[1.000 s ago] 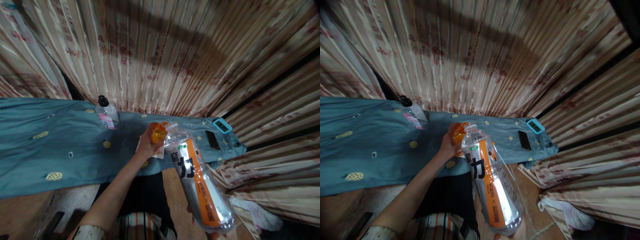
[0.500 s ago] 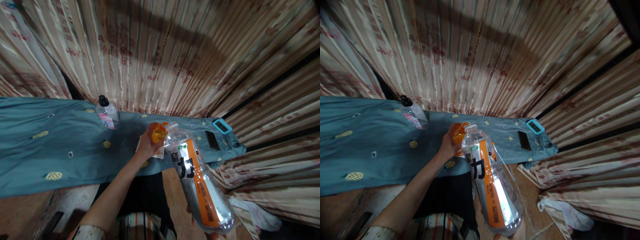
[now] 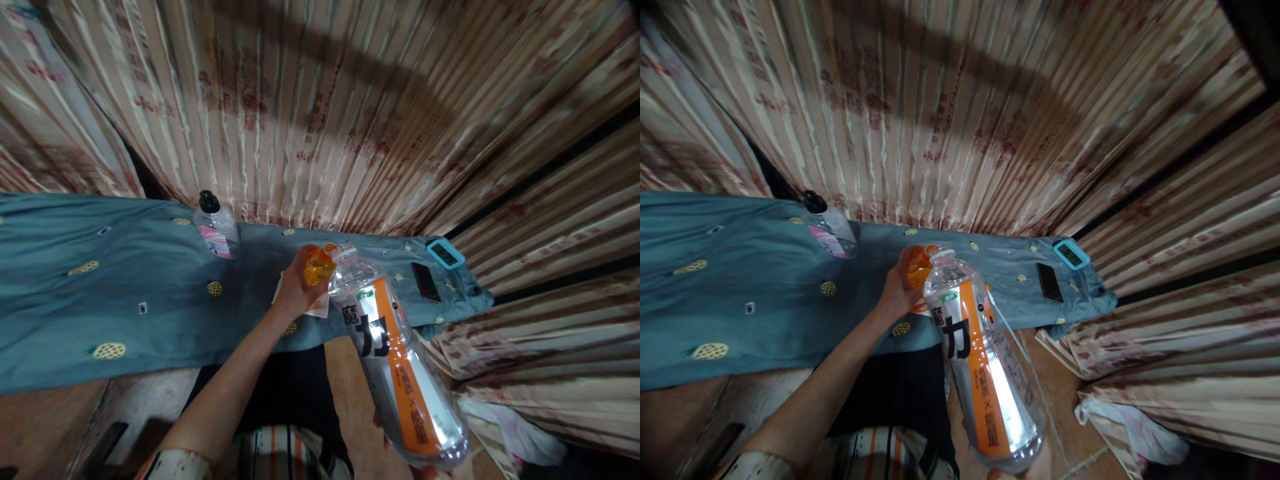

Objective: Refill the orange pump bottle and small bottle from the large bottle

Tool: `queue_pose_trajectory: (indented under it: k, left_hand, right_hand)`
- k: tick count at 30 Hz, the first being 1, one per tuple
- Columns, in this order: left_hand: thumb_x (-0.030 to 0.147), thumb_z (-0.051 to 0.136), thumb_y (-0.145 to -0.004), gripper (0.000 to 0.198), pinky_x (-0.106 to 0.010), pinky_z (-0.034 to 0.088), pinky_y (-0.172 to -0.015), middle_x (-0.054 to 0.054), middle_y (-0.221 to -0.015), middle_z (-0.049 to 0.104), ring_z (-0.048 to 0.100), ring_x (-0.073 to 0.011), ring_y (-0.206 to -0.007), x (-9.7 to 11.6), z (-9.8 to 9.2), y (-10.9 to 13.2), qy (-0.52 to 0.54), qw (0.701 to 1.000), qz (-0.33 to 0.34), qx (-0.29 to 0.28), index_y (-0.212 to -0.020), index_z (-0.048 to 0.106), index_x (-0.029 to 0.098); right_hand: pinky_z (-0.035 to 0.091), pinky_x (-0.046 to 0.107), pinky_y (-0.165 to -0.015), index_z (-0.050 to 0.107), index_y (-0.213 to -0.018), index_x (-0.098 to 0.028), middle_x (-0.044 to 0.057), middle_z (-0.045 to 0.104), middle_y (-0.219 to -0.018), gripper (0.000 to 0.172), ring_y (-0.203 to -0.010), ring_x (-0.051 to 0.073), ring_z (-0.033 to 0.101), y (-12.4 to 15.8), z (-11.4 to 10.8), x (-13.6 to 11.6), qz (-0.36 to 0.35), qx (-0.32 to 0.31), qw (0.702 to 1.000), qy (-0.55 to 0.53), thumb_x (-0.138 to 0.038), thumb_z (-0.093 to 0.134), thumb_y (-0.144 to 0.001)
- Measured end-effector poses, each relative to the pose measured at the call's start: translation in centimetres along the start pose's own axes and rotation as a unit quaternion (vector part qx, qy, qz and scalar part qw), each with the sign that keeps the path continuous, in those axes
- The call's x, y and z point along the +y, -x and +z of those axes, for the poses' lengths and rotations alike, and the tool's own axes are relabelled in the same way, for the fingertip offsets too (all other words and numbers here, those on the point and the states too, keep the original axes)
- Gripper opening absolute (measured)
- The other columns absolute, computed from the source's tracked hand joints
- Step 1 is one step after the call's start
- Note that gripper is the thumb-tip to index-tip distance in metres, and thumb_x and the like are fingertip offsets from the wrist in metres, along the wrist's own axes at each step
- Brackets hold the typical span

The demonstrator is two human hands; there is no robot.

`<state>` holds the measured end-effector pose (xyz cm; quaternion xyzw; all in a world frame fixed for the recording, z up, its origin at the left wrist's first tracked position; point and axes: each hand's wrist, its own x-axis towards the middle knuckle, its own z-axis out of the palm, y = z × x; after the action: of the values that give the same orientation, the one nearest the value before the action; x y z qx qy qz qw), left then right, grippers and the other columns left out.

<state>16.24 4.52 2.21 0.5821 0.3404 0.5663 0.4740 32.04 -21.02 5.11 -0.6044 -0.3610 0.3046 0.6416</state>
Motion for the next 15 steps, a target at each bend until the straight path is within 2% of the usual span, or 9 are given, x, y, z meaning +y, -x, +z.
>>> queue_pose_trajectory:
  k: [7, 15]
  left_hand:
    - [0.037, 0.086, -0.07, 0.059, -0.039, 0.06, -0.09, -0.008, -0.108, 0.076, 0.075, -0.026, -0.098, 0.19, -0.14, 0.12, -0.004, 1.0, 0.003, -0.002, -0.119, 0.057, 0.021]
    - [0.035, 0.085, -0.069, 0.06, -0.039, 0.06, -0.088, -0.008, -0.106, 0.075, 0.076, -0.0256, -0.095, 0.11, -0.02, 0.05, 0.008, 1.0, 0.0, 0.003, -0.119, 0.057, 0.02]
  right_hand:
    - [0.065, 0.041, -0.079, 0.063, -0.133, -0.019, 0.01, 0.07, -0.122, 0.044, -0.099, 0.024, 0.072, 0.1, -0.07, -0.02, -0.005, -0.008, 1.0, -0.002, -0.046, 0.069, -0.1]
    - [0.065, 0.039, -0.076, 0.064, -0.13, -0.019, 0.009, 0.07, -0.119, 0.041, -0.097, 0.023, 0.072, 0.03, 0.12, -0.19, -0.006, -0.004, 1.0, 0.008, -0.045, 0.071, -0.099]
